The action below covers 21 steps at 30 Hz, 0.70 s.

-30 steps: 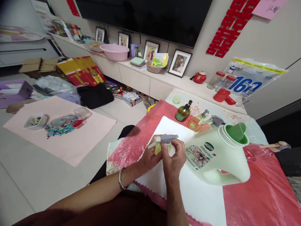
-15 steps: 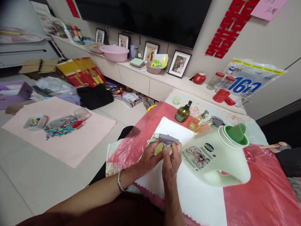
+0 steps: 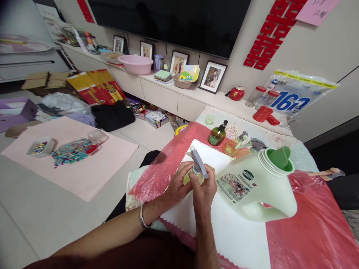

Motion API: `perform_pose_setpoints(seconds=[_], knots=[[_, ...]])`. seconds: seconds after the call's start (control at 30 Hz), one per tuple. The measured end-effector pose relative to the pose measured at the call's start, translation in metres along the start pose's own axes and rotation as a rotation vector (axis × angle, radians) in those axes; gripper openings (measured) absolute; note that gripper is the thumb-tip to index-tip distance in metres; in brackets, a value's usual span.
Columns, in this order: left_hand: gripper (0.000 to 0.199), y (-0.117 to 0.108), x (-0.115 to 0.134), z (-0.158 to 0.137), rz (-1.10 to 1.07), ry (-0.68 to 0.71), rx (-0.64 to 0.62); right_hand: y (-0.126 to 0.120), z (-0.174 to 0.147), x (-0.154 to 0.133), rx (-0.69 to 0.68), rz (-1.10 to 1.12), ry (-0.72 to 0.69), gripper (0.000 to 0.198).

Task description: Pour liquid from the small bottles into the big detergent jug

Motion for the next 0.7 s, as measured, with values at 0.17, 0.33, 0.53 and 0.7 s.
perform_pose_setpoints(seconds=[0.17, 0.33, 0.53, 0.7], knots=[[0.043, -0.0003, 0.0050, 0.0016, 0.009, -0.007, -0.020, -0.0053, -0.0012, -0.0056, -0.026, -0.010, -0.037, 0.035], [0.047, -0.0013, 0.0076, 0.0021, -0.003, -0.024, -0.021, -0.0037, 0.0007, -0.0011, 0.052, -0.007, -0.015, 0.035], [0.048, -0.0008, 0.0057, 0.0025, -0.034, -0.012, -0.008, 0.0017, -0.0006, 0.0011, 0.048, -0.006, 0.009, 0.043], [0.048, -0.0006, 0.0070, 0.0035, -0.039, 0.001, -0.020, -0.0023, -0.0016, -0.0045, -0.007, -0.015, -0.014, 0.035]])
Point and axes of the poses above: each hand's wrist, its own z-axis towards the middle knuckle, its own y-axis out of the palm, x = y × z, the point moved 4 cm from there along z, towards the middle knuckle, and after that the axes turned 3 degrees about -x, right-handed, at the moved point
